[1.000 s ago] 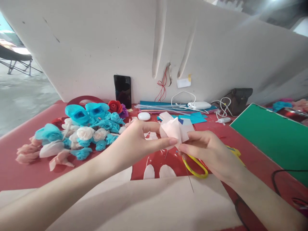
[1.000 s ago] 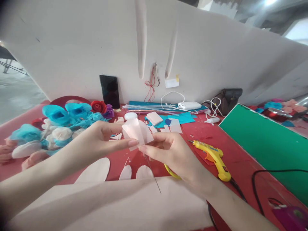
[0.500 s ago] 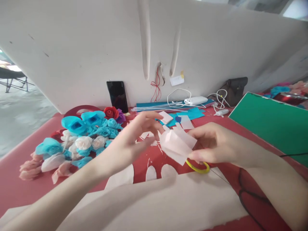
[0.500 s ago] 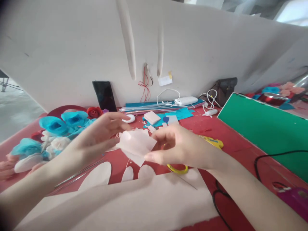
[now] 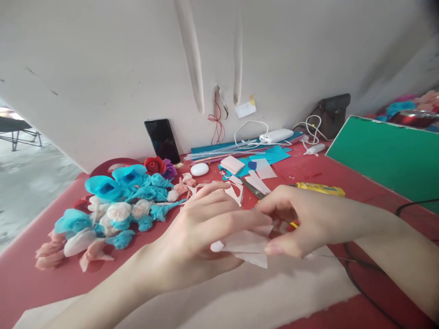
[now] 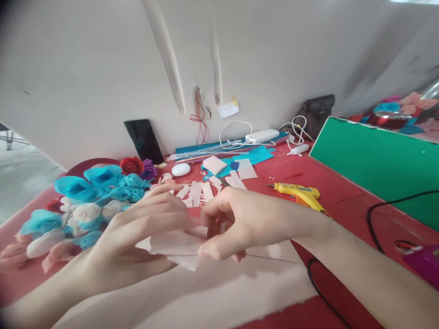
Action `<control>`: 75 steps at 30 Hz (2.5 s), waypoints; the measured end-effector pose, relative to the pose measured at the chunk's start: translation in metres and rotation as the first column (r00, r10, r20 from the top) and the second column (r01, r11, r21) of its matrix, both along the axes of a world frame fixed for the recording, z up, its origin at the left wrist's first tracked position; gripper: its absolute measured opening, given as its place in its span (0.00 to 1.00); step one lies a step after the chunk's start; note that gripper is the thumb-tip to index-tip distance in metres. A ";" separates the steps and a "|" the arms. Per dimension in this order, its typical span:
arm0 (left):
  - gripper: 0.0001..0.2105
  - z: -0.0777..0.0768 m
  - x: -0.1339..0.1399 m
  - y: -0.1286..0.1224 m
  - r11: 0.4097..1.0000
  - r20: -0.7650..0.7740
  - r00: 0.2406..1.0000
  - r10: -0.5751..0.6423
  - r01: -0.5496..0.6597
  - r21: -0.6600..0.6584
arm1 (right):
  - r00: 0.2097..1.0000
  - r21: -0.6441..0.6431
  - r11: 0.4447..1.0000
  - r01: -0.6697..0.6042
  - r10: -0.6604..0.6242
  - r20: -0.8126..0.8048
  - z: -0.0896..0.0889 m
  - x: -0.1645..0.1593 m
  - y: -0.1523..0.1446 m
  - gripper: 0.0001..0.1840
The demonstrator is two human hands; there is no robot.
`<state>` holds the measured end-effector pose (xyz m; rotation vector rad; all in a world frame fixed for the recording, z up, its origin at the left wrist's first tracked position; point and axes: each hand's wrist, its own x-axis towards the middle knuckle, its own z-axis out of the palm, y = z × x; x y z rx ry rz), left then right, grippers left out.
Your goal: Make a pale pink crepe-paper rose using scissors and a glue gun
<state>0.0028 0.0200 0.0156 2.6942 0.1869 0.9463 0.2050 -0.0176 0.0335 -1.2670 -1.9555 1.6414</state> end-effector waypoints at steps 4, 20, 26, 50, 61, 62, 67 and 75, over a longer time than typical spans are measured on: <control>0.11 0.001 0.001 -0.001 0.998 -0.034 0.999 -0.024 0.026 0.050 | 0.998 0.058 0.998 0.019 -0.023 0.065 0.002 0.000 -0.001 0.06; 0.09 -0.003 -0.002 -0.001 0.995 -0.021 1.000 -0.016 0.018 0.100 | 0.997 0.094 0.995 -0.018 0.011 0.078 0.003 0.001 0.000 0.05; 0.08 -0.003 -0.002 0.000 0.979 0.015 0.997 0.072 -0.074 0.187 | 0.997 0.217 0.975 -0.044 0.029 0.073 0.003 0.004 0.003 0.07; 0.11 -0.004 -0.002 0.000 0.949 0.033 0.992 0.121 -0.125 0.291 | 0.994 0.169 0.985 0.045 -0.060 0.087 -0.003 0.003 0.004 0.08; 0.10 -0.008 0.000 0.007 0.935 0.174 0.973 0.152 -0.198 0.293 | 0.901 0.452 0.812 0.368 -0.432 0.044 0.016 0.014 -0.001 0.12; 0.10 -0.008 0.000 0.008 0.934 0.163 0.974 0.156 -0.199 0.296 | 0.852 0.516 0.748 0.417 -0.519 0.064 0.015 0.018 -0.002 0.14; 0.06 -0.009 0.000 0.011 0.926 0.173 0.971 0.162 -0.210 0.314 | 0.505 0.749 0.507 0.425 -0.820 0.268 -0.017 0.063 -0.001 0.11; 0.03 -0.015 0.002 0.017 0.905 0.155 0.967 0.203 -0.245 0.348 | 0.205 0.472 0.644 0.602 -0.696 0.688 -0.078 0.144 -0.014 0.16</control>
